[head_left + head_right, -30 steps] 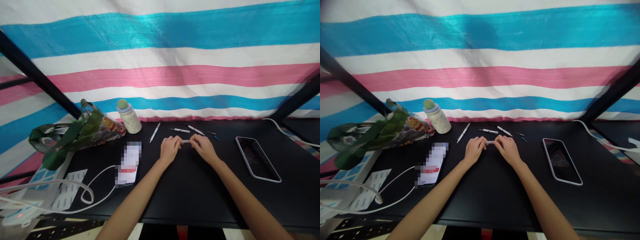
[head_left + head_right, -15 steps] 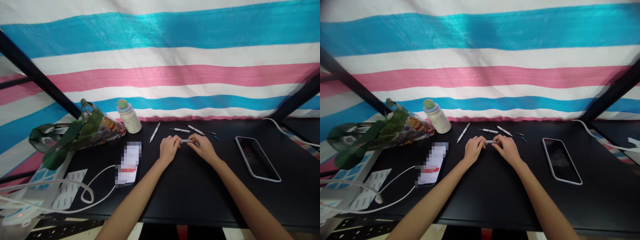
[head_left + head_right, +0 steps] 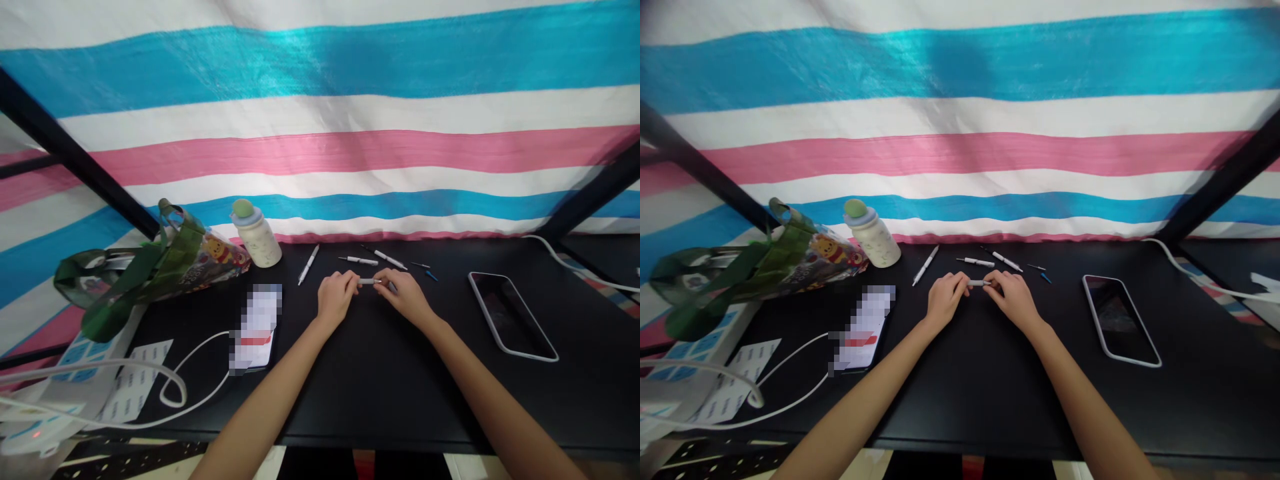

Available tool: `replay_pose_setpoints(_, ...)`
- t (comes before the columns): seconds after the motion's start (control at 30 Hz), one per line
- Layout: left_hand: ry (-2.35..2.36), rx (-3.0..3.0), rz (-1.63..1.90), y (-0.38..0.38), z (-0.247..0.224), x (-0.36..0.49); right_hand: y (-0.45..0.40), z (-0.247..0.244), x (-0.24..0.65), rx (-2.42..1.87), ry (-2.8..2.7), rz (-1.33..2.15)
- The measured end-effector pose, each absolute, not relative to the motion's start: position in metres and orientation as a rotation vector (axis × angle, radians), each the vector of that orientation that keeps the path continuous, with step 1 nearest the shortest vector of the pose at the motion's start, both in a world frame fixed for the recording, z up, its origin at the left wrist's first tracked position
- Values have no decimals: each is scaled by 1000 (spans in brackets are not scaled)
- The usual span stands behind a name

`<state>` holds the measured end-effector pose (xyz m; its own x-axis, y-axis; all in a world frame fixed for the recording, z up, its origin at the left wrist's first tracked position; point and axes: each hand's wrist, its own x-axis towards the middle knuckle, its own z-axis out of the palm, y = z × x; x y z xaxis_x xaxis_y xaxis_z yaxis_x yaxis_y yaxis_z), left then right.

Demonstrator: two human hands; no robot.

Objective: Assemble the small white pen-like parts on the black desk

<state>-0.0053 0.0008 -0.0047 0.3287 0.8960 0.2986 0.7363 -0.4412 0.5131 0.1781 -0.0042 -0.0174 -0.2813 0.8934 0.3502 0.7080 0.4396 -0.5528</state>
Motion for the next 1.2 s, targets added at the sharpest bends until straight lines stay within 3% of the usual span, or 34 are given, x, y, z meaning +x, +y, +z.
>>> replay_pose_setpoints(1.2, 1504, 2334, 837, 1, -8, -4, -4, -21, 181, -1290, -2032, 279)
